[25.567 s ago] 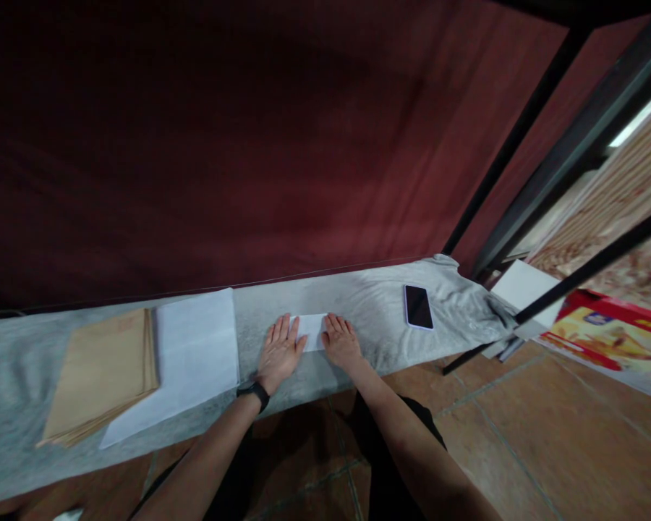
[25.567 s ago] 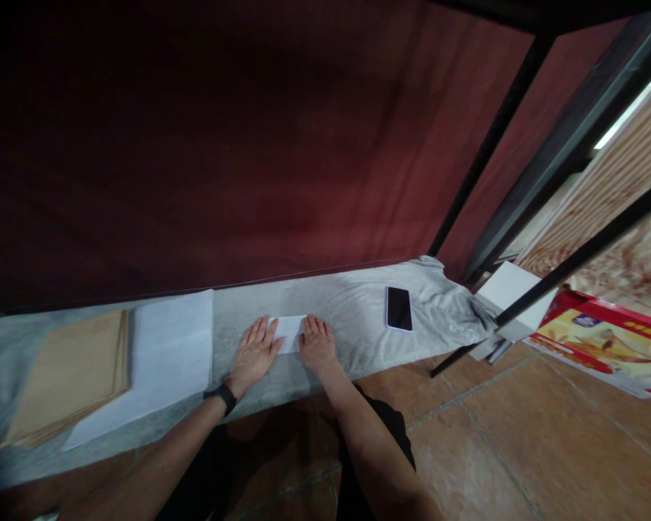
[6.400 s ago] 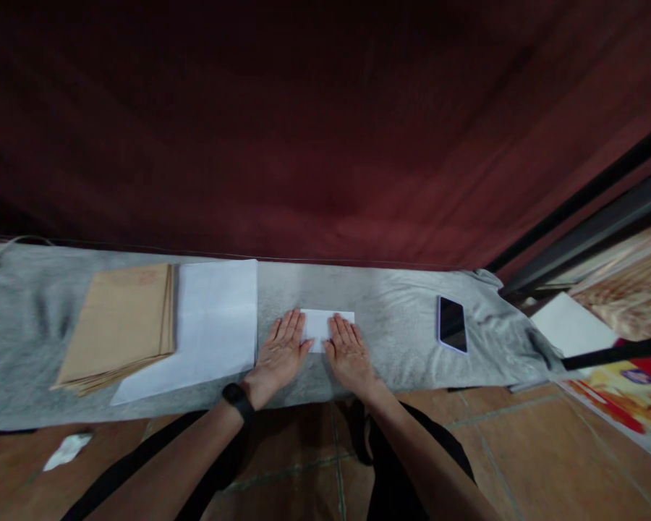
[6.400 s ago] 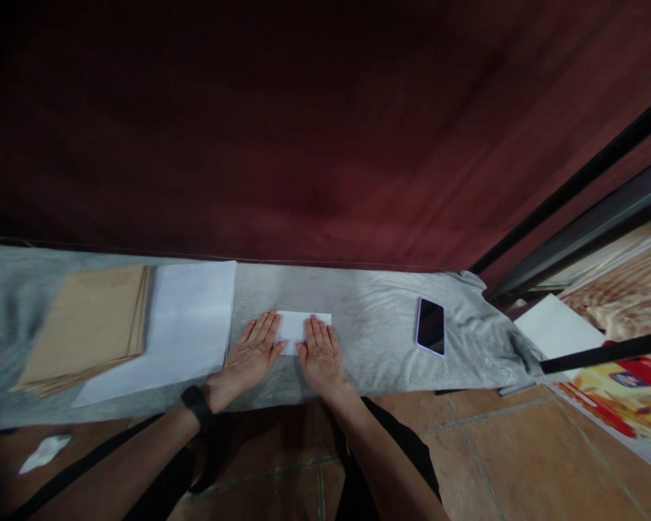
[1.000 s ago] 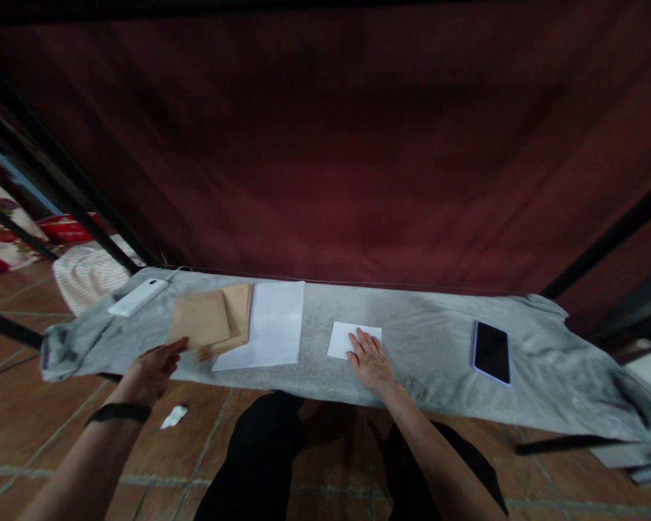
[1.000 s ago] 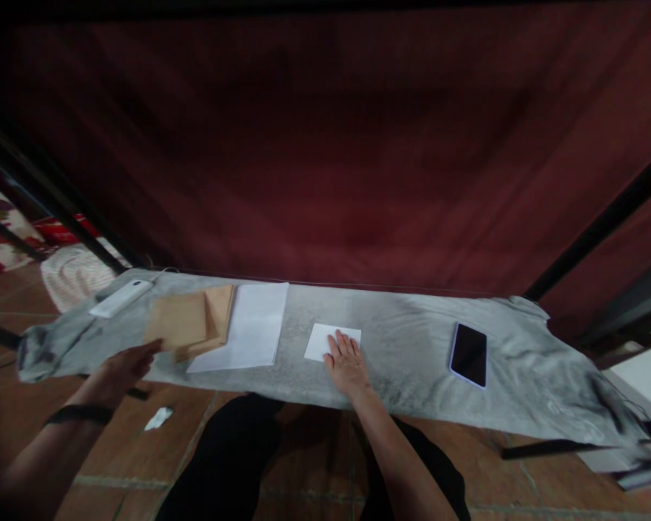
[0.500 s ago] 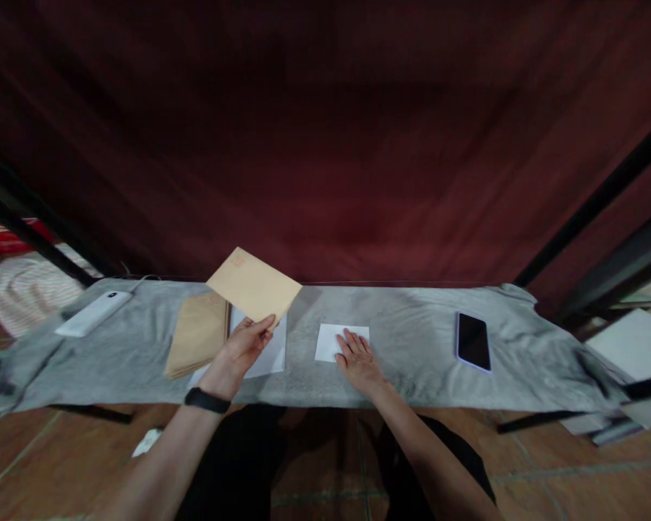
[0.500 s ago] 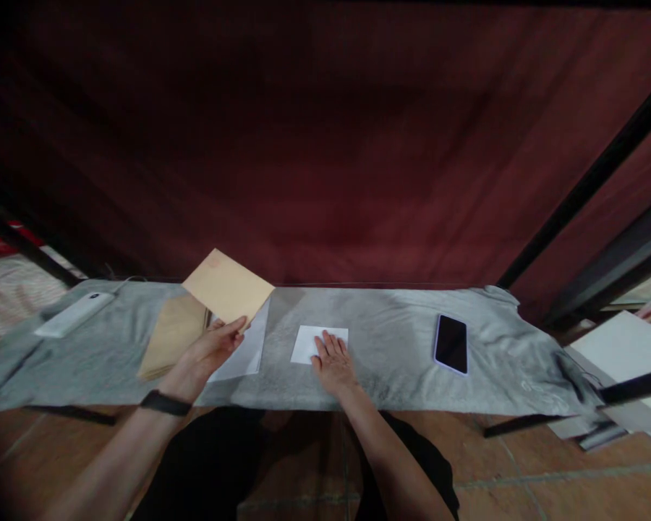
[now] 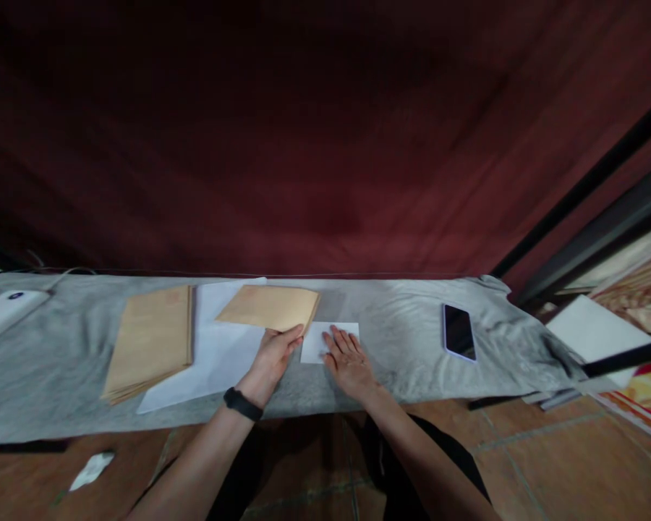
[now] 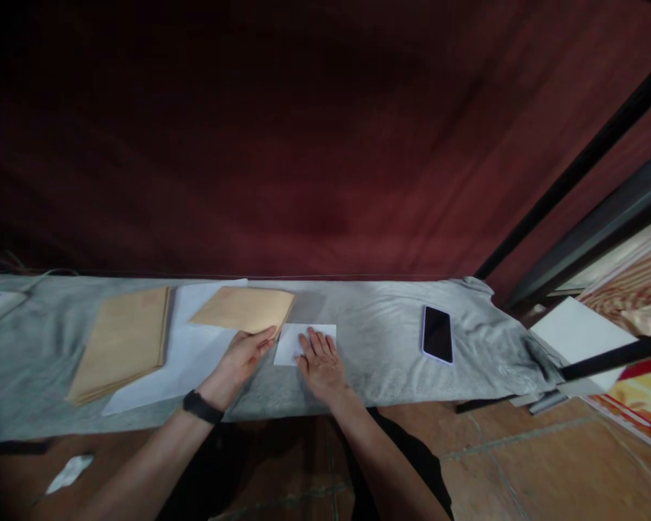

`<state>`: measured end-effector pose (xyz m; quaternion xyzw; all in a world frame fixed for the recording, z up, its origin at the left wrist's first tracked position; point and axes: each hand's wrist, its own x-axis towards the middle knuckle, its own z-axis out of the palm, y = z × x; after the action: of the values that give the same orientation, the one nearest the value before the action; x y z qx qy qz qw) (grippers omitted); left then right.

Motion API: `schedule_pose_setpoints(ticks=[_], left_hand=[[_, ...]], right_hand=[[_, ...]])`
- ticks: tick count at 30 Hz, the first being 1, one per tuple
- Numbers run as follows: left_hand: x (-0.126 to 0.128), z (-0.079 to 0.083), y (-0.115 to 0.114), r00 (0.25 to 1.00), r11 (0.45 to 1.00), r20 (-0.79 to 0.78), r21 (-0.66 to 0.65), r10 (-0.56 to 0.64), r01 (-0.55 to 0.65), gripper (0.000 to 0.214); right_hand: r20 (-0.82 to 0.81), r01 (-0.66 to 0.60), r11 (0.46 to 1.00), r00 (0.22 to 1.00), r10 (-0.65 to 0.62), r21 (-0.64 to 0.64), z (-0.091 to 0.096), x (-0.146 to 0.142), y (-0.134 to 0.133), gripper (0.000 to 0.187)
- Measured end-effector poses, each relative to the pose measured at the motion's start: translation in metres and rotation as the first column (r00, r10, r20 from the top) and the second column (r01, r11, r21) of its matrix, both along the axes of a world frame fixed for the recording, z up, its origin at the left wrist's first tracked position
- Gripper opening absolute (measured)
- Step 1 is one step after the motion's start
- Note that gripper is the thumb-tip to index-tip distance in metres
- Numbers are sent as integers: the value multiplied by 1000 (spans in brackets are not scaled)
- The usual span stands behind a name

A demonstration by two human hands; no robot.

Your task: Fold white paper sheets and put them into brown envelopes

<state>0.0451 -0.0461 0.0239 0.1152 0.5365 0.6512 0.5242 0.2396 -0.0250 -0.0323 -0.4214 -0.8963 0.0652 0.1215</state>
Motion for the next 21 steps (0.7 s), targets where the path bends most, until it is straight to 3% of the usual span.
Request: schedule_pose_setpoints(ticks=[13, 16, 21], left_hand=[[-42, -15, 0, 997, 998, 69, -63, 23, -18, 14], [-41, -14, -6, 997, 998, 70, -44, -39, 42, 11], [-16, -17, -25, 962, 962, -1, -12, -272, 272, 28]], right_hand=[[53, 5, 1000, 999, -5, 2, 3, 0, -1, 53], [55, 7, 1000, 998, -7, 3, 3, 0, -2, 53], [62, 4, 1000, 998, -4, 10, 4, -1, -2, 53]])
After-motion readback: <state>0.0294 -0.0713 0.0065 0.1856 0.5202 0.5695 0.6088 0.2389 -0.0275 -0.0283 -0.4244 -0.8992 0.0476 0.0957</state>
